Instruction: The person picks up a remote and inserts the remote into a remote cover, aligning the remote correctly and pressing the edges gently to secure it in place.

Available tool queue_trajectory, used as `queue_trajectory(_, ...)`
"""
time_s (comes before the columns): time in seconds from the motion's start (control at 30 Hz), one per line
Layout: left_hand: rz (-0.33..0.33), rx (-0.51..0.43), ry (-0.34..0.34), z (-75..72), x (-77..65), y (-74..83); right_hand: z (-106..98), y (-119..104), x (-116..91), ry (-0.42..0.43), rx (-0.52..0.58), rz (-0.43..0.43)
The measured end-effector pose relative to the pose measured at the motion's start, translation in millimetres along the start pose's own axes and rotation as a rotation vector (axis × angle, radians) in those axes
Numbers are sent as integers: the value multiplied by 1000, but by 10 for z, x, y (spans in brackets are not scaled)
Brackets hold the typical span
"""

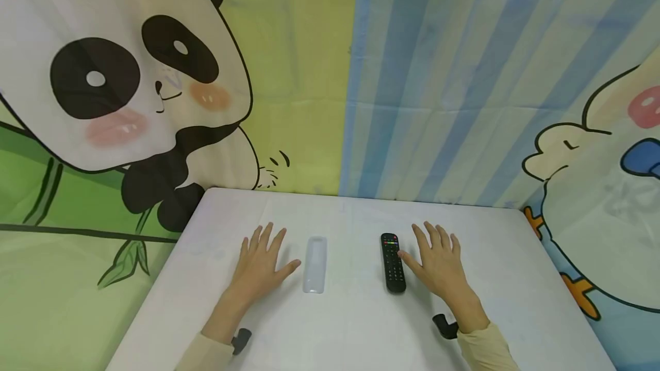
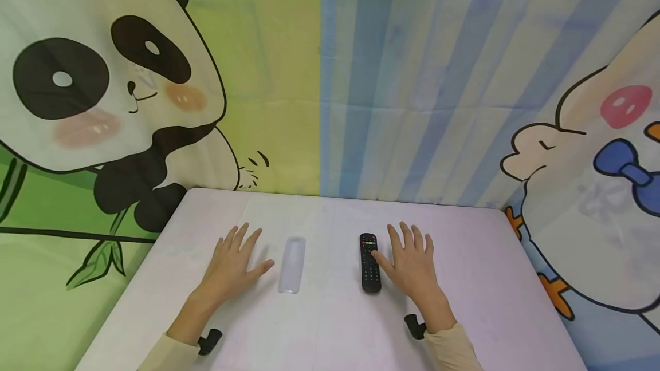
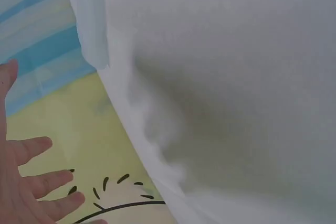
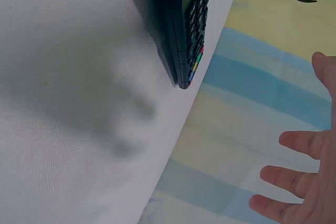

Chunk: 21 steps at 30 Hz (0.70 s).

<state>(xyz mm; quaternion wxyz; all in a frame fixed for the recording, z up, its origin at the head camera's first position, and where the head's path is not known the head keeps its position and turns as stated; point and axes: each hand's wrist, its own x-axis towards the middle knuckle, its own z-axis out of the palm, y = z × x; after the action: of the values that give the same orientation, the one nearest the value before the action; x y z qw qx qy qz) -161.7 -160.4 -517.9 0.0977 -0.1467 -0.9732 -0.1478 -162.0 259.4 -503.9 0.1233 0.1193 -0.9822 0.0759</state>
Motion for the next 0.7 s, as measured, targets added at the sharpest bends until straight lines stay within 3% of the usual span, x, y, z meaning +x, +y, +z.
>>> queue_trajectory(0.17, 18, -96, -1, 34, 47, 103, -4, 3, -17, 24, 23, -4)
queue_trajectory(0.37, 52, -154, -28, 95, 200, 306, 19, 22, -29, 48, 68, 8)
queue_trajectory(0.7, 39, -279, -113, 262, 406, 725, 47, 55, -36, -3, 187, 91)
